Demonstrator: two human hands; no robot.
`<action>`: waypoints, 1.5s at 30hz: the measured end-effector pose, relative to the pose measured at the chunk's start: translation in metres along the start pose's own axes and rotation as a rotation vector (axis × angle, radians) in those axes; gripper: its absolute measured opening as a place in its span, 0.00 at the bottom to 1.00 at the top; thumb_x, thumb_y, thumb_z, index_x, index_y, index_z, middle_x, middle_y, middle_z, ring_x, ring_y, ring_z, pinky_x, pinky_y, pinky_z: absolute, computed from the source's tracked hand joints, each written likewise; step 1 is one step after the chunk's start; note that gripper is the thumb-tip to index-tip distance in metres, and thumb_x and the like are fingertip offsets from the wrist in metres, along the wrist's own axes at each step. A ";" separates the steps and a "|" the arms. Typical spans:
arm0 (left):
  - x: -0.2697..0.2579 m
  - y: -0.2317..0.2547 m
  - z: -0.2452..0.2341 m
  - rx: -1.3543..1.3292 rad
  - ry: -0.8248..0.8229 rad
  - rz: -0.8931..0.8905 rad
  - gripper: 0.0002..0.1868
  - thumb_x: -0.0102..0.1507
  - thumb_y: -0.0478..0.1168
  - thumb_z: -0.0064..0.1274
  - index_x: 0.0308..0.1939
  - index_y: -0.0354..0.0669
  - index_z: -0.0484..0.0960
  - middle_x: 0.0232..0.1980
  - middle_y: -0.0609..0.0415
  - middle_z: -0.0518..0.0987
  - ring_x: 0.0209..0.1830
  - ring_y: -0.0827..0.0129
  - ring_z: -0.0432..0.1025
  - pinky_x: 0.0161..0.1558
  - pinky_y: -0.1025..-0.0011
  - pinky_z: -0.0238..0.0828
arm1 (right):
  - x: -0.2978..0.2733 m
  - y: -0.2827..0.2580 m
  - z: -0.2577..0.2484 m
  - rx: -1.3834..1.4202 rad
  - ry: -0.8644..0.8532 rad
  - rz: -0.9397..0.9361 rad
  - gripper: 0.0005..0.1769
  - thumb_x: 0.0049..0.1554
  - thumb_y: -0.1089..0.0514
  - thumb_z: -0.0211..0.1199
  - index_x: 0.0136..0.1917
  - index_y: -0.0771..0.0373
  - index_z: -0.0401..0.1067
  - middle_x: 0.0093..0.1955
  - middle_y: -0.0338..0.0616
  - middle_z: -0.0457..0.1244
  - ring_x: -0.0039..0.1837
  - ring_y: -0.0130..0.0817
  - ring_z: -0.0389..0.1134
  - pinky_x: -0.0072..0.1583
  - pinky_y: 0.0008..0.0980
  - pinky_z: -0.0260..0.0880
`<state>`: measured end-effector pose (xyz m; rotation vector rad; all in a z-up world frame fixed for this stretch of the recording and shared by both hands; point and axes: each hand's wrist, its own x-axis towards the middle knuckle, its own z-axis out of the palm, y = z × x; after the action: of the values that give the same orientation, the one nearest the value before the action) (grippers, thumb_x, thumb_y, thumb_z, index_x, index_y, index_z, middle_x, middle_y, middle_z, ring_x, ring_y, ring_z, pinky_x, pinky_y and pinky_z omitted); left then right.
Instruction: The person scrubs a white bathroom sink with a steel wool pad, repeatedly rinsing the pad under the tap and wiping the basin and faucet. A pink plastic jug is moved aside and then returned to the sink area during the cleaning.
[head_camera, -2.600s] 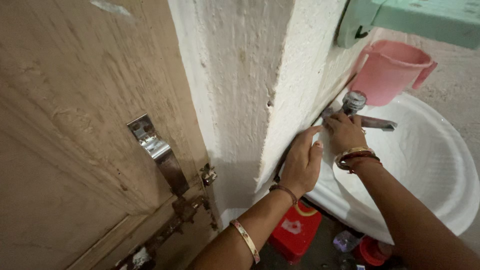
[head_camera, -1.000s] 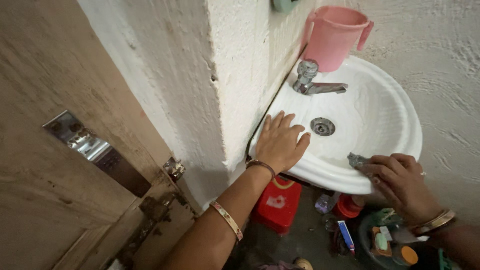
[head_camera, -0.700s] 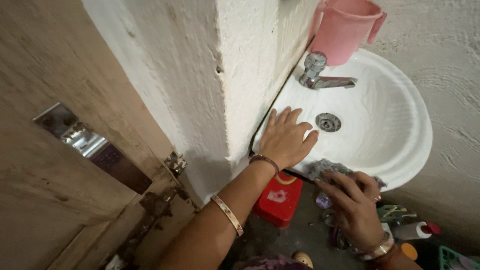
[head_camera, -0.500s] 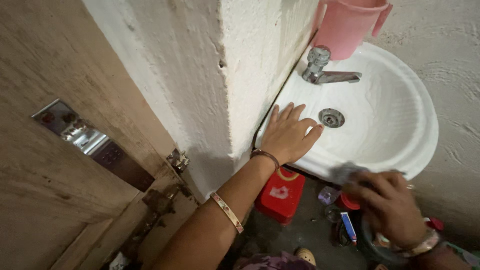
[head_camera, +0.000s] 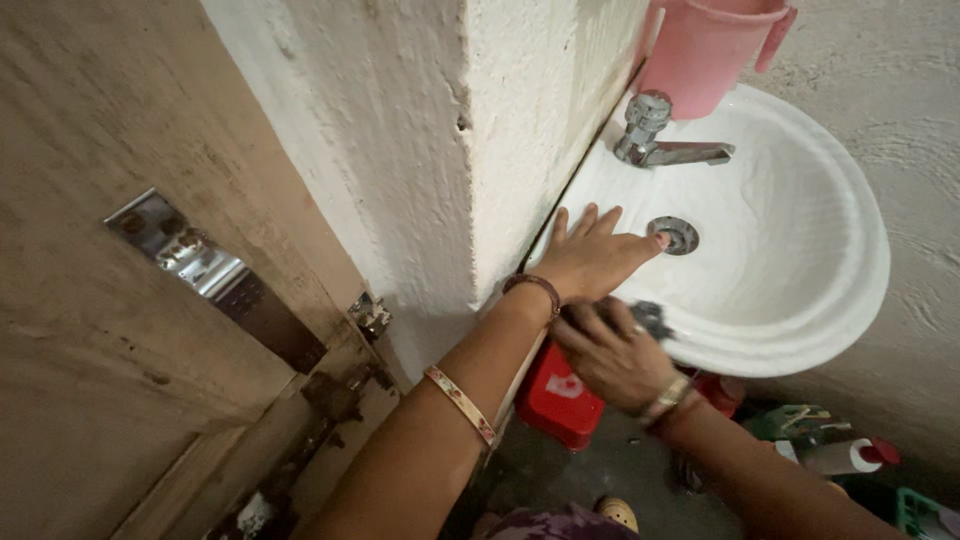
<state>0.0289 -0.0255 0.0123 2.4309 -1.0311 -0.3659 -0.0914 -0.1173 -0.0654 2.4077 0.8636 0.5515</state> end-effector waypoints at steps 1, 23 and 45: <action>0.001 0.000 0.000 0.024 -0.012 0.000 0.41 0.64 0.72 0.18 0.72 0.64 0.70 0.83 0.46 0.43 0.84 0.47 0.31 0.76 0.41 0.14 | 0.008 -0.004 0.003 -0.027 -0.028 -0.017 0.25 0.53 0.45 0.62 0.63 0.51 0.76 0.74 0.39 0.55 0.72 0.43 0.55 0.67 0.50 0.56; -0.031 0.019 -0.012 0.086 -0.011 -0.007 0.37 0.64 0.67 0.24 0.54 0.57 0.86 0.84 0.48 0.42 0.84 0.47 0.30 0.76 0.41 0.16 | -0.193 0.120 -0.006 0.271 -0.179 0.441 0.51 0.42 0.35 0.69 0.76 0.47 0.58 0.75 0.50 0.60 0.72 0.45 0.65 0.74 0.52 0.64; -0.035 0.040 0.006 0.164 0.271 -0.069 0.25 0.65 0.54 0.40 0.44 0.43 0.89 0.80 0.45 0.54 0.82 0.46 0.43 0.76 0.37 0.25 | -0.117 0.071 -0.040 0.552 0.201 0.677 0.19 0.52 0.50 0.67 0.56 0.58 0.78 0.50 0.48 0.70 0.51 0.40 0.72 0.51 0.41 0.74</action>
<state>-0.0222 -0.0262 0.0298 2.5765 -0.8910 0.0294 -0.1635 -0.2299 -0.0152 3.2082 0.2545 0.9063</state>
